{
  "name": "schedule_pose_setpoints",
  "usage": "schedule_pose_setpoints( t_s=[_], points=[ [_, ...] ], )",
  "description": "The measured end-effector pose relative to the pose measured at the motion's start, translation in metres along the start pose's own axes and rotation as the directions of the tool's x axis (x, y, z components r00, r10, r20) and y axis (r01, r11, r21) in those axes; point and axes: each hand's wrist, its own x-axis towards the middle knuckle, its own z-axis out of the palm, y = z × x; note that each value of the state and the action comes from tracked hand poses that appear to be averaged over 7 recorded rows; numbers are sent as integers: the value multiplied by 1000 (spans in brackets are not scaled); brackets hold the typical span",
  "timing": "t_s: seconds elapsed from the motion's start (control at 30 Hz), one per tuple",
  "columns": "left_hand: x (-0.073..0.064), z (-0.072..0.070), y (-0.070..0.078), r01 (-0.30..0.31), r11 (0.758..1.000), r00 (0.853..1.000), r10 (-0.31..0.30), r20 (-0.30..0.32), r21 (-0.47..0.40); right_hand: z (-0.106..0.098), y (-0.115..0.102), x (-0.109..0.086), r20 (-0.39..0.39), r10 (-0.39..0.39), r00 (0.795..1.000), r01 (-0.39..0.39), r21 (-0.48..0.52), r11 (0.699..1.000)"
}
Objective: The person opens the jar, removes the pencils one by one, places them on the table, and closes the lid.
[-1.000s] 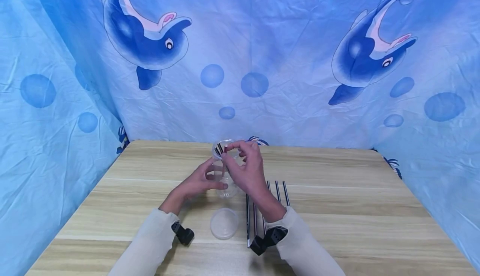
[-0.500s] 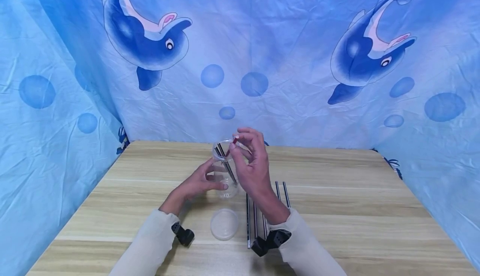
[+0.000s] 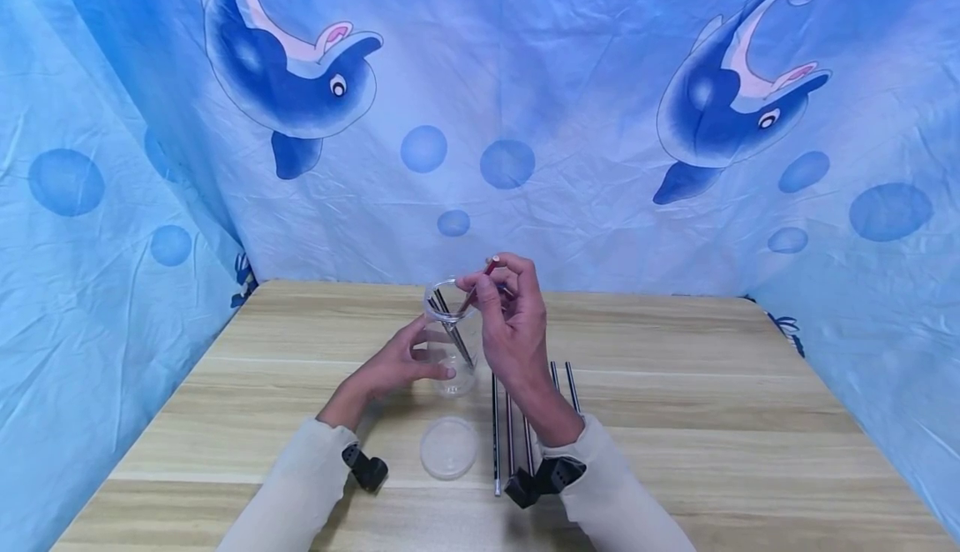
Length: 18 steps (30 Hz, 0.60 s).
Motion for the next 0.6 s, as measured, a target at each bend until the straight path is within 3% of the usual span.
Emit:
schedule_pose_setpoints(
  t_s=[0.3, 0.6],
  points=[
    [-2, 1, 2, -7, 1000, 1000, 8, -10, 30, -3, 2, 1, -67, -106, 992, 109, 43, 993],
    [-2, 1, 2, 19, 998, 1000, -18, -19, 54, -5, 6, 4, -185, -247, 951, 273, 131, 953]
  ],
)
